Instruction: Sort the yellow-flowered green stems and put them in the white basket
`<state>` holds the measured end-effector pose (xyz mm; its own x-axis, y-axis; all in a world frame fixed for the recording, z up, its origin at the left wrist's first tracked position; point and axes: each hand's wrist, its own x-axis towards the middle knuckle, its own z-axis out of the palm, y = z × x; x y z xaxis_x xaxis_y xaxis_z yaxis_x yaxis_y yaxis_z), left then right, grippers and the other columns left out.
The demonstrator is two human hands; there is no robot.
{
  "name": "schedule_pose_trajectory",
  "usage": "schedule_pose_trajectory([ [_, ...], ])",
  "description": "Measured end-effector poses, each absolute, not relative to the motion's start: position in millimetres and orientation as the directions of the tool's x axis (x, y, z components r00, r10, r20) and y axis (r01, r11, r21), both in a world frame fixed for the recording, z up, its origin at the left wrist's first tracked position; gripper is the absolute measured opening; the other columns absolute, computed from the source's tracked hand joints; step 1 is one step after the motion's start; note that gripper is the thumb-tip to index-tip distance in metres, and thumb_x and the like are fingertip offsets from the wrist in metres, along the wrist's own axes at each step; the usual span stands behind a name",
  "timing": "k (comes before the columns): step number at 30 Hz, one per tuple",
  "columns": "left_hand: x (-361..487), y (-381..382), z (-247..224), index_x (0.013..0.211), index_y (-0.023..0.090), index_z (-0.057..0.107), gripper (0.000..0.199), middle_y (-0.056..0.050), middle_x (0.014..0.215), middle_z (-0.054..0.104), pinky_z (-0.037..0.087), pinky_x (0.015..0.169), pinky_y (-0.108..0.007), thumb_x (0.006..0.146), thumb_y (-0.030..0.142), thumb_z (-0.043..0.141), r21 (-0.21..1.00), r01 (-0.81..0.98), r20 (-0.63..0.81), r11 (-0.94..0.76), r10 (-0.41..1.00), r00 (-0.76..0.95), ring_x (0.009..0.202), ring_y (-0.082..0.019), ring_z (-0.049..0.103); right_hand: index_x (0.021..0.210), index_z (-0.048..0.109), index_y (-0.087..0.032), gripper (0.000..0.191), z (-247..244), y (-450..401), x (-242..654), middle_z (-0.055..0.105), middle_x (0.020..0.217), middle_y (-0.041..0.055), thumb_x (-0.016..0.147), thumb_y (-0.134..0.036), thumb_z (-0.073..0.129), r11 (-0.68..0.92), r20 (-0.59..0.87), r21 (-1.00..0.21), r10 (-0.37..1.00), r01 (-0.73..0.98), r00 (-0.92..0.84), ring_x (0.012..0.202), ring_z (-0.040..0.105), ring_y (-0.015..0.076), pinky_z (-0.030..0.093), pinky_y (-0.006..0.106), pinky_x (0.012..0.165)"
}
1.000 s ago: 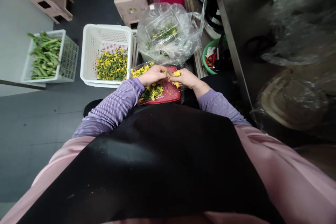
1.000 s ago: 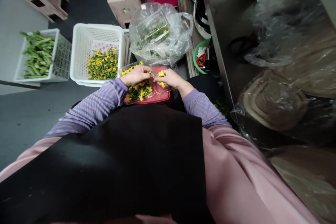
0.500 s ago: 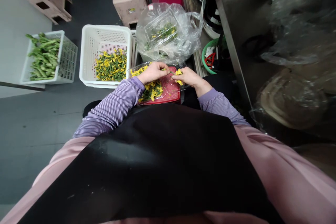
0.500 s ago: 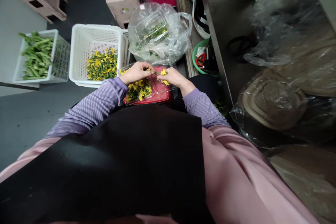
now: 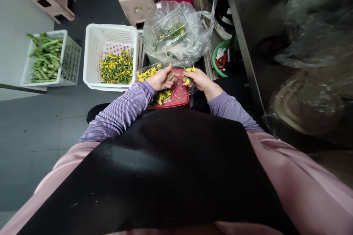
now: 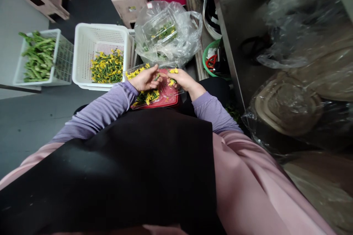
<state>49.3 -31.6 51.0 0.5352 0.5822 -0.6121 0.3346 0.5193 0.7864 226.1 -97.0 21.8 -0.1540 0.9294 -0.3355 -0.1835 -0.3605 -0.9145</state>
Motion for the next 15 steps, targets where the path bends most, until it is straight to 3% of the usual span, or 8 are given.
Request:
schedule_pose_trajectory([
  [4, 50, -34, 54, 0.08, 0.019, 0.063, 0.068, -0.001, 0.052, 0.054, 0.027, 0.037, -0.024, 0.079, 0.086, 0.05, 0.767, 0.277, -0.62, 0.579, 0.555, 0.556, 0.036, -0.007, 0.033, 0.077, 0.065, -0.018, 0.024, 12, -96, 219, 0.058, 0.058, -0.0027, 0.079, -0.037, 0.08, -0.354, -0.341, -0.914, 0.935, -0.196, -0.097, 0.046, 0.04, 0.0076, 0.03, 0.021, 0.042],
  [7, 55, -40, 55, 0.079, 0.019, 0.059, 0.07, 0.002, 0.05, 0.048, 0.025, 0.037, -0.021, 0.078, 0.088, 0.048, 0.75, 0.285, -0.641, 0.597, 0.548, 0.538, 0.035, -0.004, 0.028, 0.08, 0.068, -0.015, 0.023, -2, -94, 209, 0.065, 0.067, -0.0017, 0.071, -0.031, 0.082, -0.295, -0.292, -0.949, 0.955, -0.107, -0.049, 0.055, 0.048, 0.0083, 0.036, 0.022, 0.051],
  [11, 63, -49, 53, 0.081, 0.018, 0.057, 0.069, 0.006, 0.05, 0.04, 0.025, 0.037, -0.02, 0.084, 0.085, 0.041, 0.728, 0.294, -0.674, 0.62, 0.566, 0.475, 0.034, -0.004, 0.026, 0.074, 0.065, -0.014, 0.022, -19, -90, 196, 0.063, 0.068, -0.0022, 0.066, -0.028, 0.081, -0.258, -0.257, -0.966, 0.964, 0.008, 0.068, 0.062, 0.052, 0.0104, 0.039, 0.024, 0.06],
  [15, 62, -48, 52, 0.088, 0.016, 0.061, 0.065, 0.002, 0.056, 0.05, 0.037, 0.042, -0.02, 0.093, 0.076, 0.038, 0.711, 0.256, -0.685, 0.655, 0.562, 0.463, 0.038, -0.006, 0.042, 0.072, 0.062, -0.015, 0.022, -19, -88, 194, 0.061, 0.068, -0.0022, 0.067, -0.027, 0.079, -0.22, -0.218, -0.976, 0.971, 0.008, 0.101, 0.063, 0.052, 0.011, 0.041, 0.026, 0.064],
])
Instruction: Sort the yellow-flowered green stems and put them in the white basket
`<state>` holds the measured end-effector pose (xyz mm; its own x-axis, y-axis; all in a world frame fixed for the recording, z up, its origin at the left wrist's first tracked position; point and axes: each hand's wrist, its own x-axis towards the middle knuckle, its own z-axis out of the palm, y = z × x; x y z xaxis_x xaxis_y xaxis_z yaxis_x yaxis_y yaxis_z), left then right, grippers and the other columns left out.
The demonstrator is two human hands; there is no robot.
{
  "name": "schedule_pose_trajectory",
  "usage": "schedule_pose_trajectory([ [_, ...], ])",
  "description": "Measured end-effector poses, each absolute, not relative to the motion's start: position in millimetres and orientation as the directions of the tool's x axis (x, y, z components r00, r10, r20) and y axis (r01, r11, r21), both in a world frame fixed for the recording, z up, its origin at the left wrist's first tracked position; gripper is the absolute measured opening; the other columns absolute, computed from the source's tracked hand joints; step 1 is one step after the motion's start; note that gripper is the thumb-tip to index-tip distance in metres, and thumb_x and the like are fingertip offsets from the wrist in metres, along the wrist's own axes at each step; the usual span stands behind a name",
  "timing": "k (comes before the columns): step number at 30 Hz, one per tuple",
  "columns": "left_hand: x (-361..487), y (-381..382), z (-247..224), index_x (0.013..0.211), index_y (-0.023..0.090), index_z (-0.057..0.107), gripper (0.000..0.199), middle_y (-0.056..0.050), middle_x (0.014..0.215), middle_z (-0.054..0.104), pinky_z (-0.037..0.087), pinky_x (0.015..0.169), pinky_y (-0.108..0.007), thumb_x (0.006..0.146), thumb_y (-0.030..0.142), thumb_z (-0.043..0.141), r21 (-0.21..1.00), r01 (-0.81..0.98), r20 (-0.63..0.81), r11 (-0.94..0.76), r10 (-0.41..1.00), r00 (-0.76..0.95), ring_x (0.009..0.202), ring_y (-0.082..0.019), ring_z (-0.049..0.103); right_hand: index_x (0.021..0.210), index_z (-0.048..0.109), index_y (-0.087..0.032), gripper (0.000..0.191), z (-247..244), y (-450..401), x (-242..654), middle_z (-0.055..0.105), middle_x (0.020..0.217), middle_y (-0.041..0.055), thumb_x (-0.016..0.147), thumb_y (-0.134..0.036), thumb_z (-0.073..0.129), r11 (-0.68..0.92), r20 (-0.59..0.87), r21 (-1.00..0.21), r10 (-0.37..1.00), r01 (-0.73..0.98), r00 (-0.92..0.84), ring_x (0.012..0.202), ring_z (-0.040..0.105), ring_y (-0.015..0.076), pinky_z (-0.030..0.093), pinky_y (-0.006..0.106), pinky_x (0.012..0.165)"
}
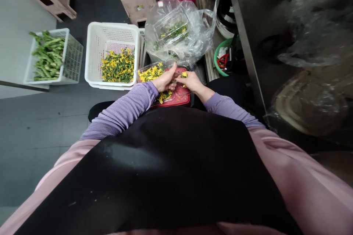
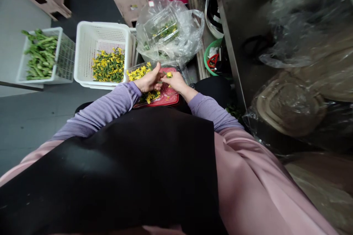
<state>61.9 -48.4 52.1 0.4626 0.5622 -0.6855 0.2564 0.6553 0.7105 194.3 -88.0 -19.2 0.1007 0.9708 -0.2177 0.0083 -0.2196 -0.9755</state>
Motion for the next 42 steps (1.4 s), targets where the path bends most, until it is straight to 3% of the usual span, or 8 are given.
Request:
schedule_pose_trajectory([
  [4, 50, -45, 50, 0.089, 0.013, 0.065, 0.053, -0.004, 0.066, 0.065, 0.046, 0.047, -0.021, 0.1, 0.061, 0.045, 0.696, 0.258, -0.699, 0.67, 0.55, 0.458, 0.046, -0.009, 0.057, 0.076, 0.06, -0.016, 0.017, -9, -86, 204, 0.059, 0.067, -0.0032, 0.073, -0.026, 0.074, -0.19, -0.182, -0.981, 0.97, 0.032, 0.164, 0.062, 0.051, 0.011, 0.042, 0.026, 0.064],
  [9, 39, -49, 49, 0.079, 0.009, 0.068, 0.028, -0.001, 0.059, 0.062, 0.034, 0.038, -0.018, 0.098, 0.028, 0.06, 0.751, 0.317, -0.657, 0.579, 0.607, 0.447, 0.037, -0.004, 0.047, 0.073, 0.06, -0.017, 0.017, -8, -82, 216, 0.053, 0.062, -0.0043, 0.074, -0.026, 0.074, -0.154, -0.107, -0.958, 0.975, 0.243, 0.196, 0.06, 0.046, 0.011, 0.039, 0.027, 0.064],
  [15, 45, -53, 58, 0.075, 0.011, 0.064, 0.022, 0.002, 0.054, 0.058, 0.03, 0.039, -0.018, 0.093, 0.024, 0.066, 0.81, 0.377, -0.585, 0.449, 0.666, 0.463, 0.037, -0.003, 0.041, 0.074, 0.062, -0.017, 0.016, -13, -79, 223, 0.055, 0.066, -0.0029, 0.076, -0.025, 0.076, -0.12, -0.053, -0.948, 0.973, 0.296, 0.225, 0.065, 0.049, 0.0133, 0.042, 0.029, 0.068],
  [25, 54, -54, 63, 0.074, 0.014, 0.063, 0.036, 0.003, 0.049, 0.046, 0.031, 0.05, -0.022, 0.099, 0.036, 0.051, 0.826, 0.559, -0.427, 0.075, 0.73, 0.533, 0.041, -0.005, 0.036, 0.08, 0.054, -0.021, 0.036, 0, -88, 206, 0.053, 0.059, -0.0049, 0.086, -0.048, 0.078, -0.289, -0.329, -0.872, 0.944, -0.395, 0.034, 0.051, 0.053, 0.009, 0.043, 0.02, 0.048],
  [29, 27, -42, 55, 0.069, 0.013, 0.07, 0.048, -0.003, 0.053, 0.055, 0.038, 0.06, -0.029, 0.099, 0.045, 0.049, 0.524, 0.813, -0.437, -0.253, 0.739, 0.512, 0.053, -0.013, 0.053, 0.083, 0.056, -0.019, 0.029, 9, -88, 212, 0.066, 0.069, -0.0007, 0.094, -0.041, 0.07, -0.335, -0.397, -0.765, 0.918, -0.551, -0.007, 0.057, 0.063, 0.0086, 0.051, 0.018, 0.052],
  [33, -3, -53, 43, 0.087, 0.014, 0.079, 0.022, -0.012, 0.088, 0.072, 0.04, 0.071, -0.034, 0.089, 0.028, 0.062, 0.082, 0.76, -0.437, -0.645, 0.662, 0.609, 0.086, -0.024, 0.066, 0.085, 0.057, -0.018, 0.023, 16, -86, 218, 0.07, 0.075, 0.001, 0.099, -0.036, 0.064, -0.397, -0.446, -0.689, 0.892, -0.606, -0.076, 0.065, 0.07, 0.0101, 0.058, 0.02, 0.06],
  [38, -7, -78, 30, 0.099, 0.011, 0.079, 0.026, -0.018, 0.103, 0.071, 0.041, 0.085, -0.04, 0.091, 0.018, 0.055, -0.085, 0.578, -0.406, -0.812, 0.558, 0.724, 0.105, -0.029, 0.064, 0.083, 0.055, -0.02, 0.025, 15, -87, 214, 0.063, 0.063, -0.0026, 0.095, -0.037, 0.068, -0.474, -0.504, -0.655, 0.854, -0.588, -0.126, 0.06, 0.067, 0.0105, 0.059, 0.021, 0.059],
  [42, -3, -71, 31, 0.09, 0.011, 0.08, 0.025, -0.018, 0.098, 0.072, 0.042, 0.082, -0.038, 0.089, 0.016, 0.056, -0.047, 0.641, -0.381, -0.766, 0.607, 0.698, 0.099, -0.029, 0.065, 0.076, 0.05, -0.02, 0.03, 11, -91, 212, 0.05, 0.053, -0.0077, 0.088, -0.028, 0.076, -0.514, -0.552, -0.67, 0.827, -0.535, -0.104, 0.048, 0.054, 0.0071, 0.056, 0.019, 0.055],
])
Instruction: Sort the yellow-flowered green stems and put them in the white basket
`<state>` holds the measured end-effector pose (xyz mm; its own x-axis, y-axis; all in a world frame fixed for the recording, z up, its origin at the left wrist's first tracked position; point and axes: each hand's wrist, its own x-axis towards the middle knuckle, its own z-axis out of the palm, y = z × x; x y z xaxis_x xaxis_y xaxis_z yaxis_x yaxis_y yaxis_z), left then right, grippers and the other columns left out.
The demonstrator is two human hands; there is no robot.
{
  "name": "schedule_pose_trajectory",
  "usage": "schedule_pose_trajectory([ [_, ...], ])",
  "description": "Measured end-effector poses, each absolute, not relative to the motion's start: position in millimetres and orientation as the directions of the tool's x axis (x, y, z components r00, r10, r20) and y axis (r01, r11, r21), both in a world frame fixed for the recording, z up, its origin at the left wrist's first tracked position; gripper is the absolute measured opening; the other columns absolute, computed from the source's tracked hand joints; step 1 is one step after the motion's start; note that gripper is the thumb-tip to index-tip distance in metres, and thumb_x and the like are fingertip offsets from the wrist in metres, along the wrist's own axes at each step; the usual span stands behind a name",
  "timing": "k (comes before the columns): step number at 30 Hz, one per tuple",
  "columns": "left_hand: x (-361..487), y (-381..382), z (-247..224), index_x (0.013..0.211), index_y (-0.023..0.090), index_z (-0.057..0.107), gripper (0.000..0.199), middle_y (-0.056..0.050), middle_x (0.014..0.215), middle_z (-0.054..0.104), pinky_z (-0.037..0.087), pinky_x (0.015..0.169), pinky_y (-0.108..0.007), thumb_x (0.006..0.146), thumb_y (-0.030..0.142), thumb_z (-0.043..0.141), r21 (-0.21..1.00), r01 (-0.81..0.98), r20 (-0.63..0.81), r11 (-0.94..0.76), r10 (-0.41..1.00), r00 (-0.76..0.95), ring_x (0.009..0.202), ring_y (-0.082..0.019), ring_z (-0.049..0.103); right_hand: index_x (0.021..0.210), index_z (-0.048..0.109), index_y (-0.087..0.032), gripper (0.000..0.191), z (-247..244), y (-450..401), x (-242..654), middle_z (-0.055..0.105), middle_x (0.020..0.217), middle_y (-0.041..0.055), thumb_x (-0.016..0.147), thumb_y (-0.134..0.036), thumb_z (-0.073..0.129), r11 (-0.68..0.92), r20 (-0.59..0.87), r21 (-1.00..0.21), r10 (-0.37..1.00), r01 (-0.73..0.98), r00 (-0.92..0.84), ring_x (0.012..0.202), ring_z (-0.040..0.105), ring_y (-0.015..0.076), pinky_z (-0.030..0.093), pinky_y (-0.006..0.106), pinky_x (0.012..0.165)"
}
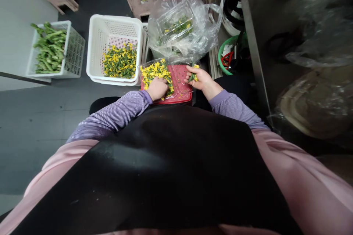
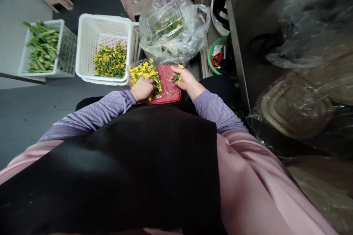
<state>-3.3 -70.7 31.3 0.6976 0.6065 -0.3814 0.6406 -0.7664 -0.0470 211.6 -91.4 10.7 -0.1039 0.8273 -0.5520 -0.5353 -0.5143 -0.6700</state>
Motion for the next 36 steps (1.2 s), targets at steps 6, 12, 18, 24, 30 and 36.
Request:
schedule_pose_trajectory([
  [6, -1, -36, 52, 0.082, 0.015, 0.078, 0.017, -0.004, 0.072, 0.069, 0.039, 0.066, -0.026, 0.078, 0.018, 0.063, 0.209, 0.811, -0.423, -0.547, 0.697, 0.579, 0.069, -0.016, 0.06, 0.077, 0.06, -0.017, 0.025, -3, -98, 194, 0.051, 0.049, -0.0083, 0.072, -0.01, 0.084, -0.456, -0.445, -0.848, 0.889, -0.272, -0.103, 0.038, 0.04, 0.004, 0.042, 0.017, 0.04],
  [12, 19, -26, 74, 0.069, 0.013, 0.069, 0.012, 0.004, 0.052, 0.053, 0.034, 0.057, -0.021, 0.077, 0.021, 0.069, 0.609, 0.75, -0.432, -0.257, 0.685, 0.586, 0.052, -0.008, 0.045, 0.066, 0.06, -0.016, 0.029, -5, -102, 182, 0.05, 0.045, -0.0065, 0.076, -0.026, 0.086, -0.375, -0.318, -0.911, 0.904, -0.172, -0.284, 0.038, 0.041, 0.0052, 0.035, 0.017, 0.037],
  [18, 35, -35, 73, 0.068, 0.014, 0.061, 0.028, 0.001, 0.058, 0.058, 0.031, 0.049, -0.021, 0.091, 0.03, 0.065, 0.822, 0.532, -0.476, 0.205, 0.761, 0.441, 0.044, -0.004, 0.04, 0.08, 0.064, -0.015, 0.024, 9, -98, 195, 0.056, 0.054, -0.0055, 0.081, -0.029, 0.084, -0.466, -0.413, -0.795, 0.885, -0.388, -0.216, 0.04, 0.04, 0.0035, 0.033, 0.016, 0.038],
  [24, 41, -53, 65, 0.075, 0.013, 0.065, 0.026, -0.001, 0.063, 0.063, 0.031, 0.045, -0.021, 0.092, 0.032, 0.067, 0.807, 0.463, -0.581, 0.367, 0.637, 0.507, 0.041, -0.004, 0.043, 0.076, 0.059, -0.018, 0.033, 16, -96, 197, 0.058, 0.056, -0.0048, 0.076, -0.035, 0.088, -0.314, -0.315, -0.863, 0.947, -0.396, -0.065, 0.044, 0.044, 0.0053, 0.035, 0.017, 0.041],
  [30, 54, -62, 64, 0.069, 0.014, 0.062, 0.023, 0.003, 0.052, 0.053, 0.029, 0.047, -0.02, 0.09, 0.022, 0.062, 0.827, 0.5, -0.505, 0.257, 0.73, 0.46, 0.04, -0.003, 0.037, 0.075, 0.056, -0.019, 0.035, 13, -98, 193, 0.054, 0.055, -0.0065, 0.077, -0.035, 0.088, -0.301, -0.32, -0.863, 0.947, -0.406, -0.022, 0.043, 0.04, 0.0045, 0.034, 0.017, 0.041],
  [36, 46, -49, 49, 0.067, 0.015, 0.063, 0.034, -0.002, 0.058, 0.058, 0.04, 0.056, -0.024, 0.093, 0.032, 0.051, 0.742, 0.67, -0.448, -0.022, 0.728, 0.519, 0.05, -0.01, 0.05, 0.077, 0.054, -0.018, 0.025, 10, -87, 207, 0.048, 0.059, -0.0075, 0.091, -0.028, 0.072, -0.365, -0.465, -0.767, 0.883, -0.528, 0.066, 0.042, 0.035, 0.003, 0.035, 0.016, 0.043],
])
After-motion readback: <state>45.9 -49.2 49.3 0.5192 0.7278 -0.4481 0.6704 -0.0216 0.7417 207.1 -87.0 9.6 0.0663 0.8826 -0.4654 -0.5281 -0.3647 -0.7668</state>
